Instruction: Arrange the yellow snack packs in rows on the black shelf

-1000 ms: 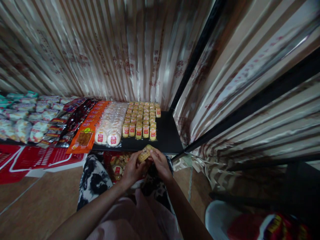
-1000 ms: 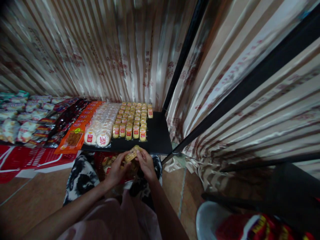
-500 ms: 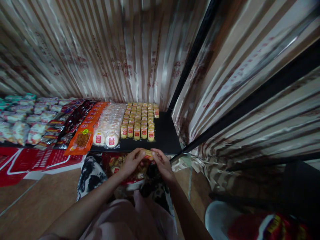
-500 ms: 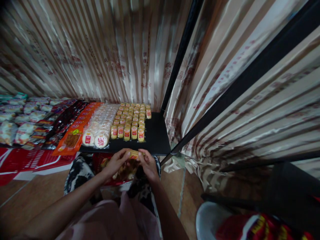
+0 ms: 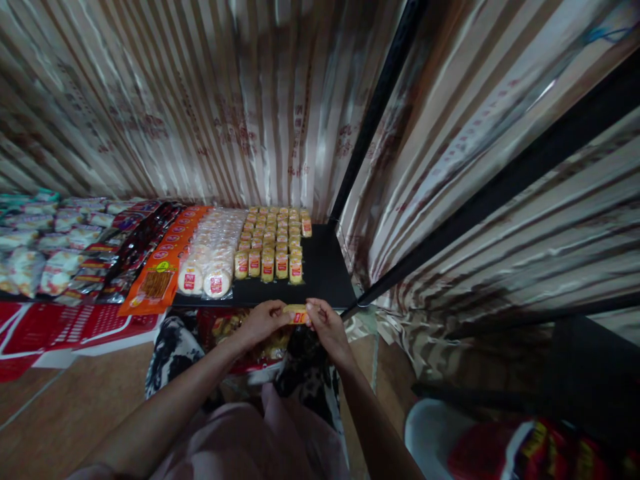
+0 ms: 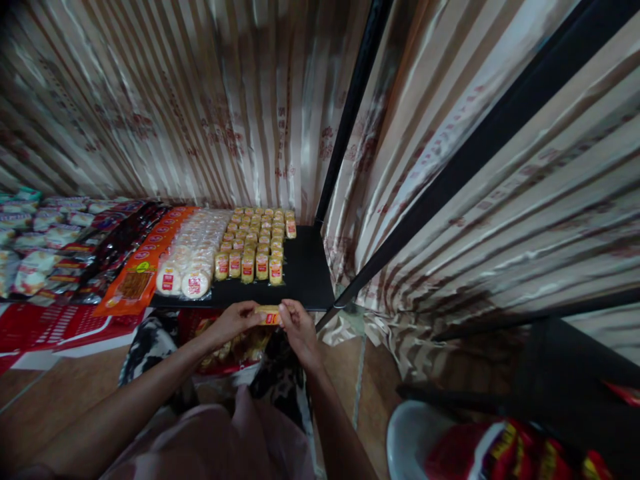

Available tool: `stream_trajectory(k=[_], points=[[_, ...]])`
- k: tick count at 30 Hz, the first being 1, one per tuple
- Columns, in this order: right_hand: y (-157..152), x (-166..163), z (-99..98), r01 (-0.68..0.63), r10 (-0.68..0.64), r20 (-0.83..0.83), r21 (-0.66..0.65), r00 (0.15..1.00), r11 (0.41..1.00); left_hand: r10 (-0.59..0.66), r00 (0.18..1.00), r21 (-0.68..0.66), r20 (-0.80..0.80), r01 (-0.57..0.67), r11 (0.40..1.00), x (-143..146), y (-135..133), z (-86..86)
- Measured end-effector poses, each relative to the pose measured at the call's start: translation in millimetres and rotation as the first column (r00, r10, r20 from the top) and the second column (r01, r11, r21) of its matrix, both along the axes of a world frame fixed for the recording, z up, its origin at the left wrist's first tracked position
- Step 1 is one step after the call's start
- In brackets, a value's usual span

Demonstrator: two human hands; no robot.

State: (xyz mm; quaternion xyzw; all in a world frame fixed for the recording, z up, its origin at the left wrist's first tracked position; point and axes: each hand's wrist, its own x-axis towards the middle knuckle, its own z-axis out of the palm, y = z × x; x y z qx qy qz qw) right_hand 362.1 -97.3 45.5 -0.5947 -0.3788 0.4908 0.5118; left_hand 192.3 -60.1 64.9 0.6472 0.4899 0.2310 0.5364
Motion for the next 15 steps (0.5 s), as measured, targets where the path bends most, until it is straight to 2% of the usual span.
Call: stream_trajectory(k=[2,5,8,11,15], points=[[3.4,1.6,2.6,0.041,-0.038,-0.053,0.058,0.998,0.998,0.005,1.0,0.013,-0.016,-0.005,1.0,0.8,0.4,0.5],[5.8,0.4,5.1,0.1,-0.088,-0.133,0.08,0.987,0.992,0.058,0.987,-0.185,0.15,-0.03,0.982,8.0,-3.4,4.7],[4.1,-4.4,5.3,0.056,-0.048,-0.124,0.06,0.991,0.997,0.154,0.944,-0.319,0.293,-0.056,0.946,21.1,-8.2,7.1],[1.8,-8.3,2.9,0.019,-0.01,-0.105,0.088,0.994,0.996,0.227,0.916,-0.348,0.329,-0.106,0.932,35.5,-8.7,4.2],[5.7,-3.8,-4.6,0.055,-0.044,-0.107,0.105,0.993,0.993,0.251,0.911,-0.351,0.327,-0.13,0.927,51.1,-2.6,-6.0]])
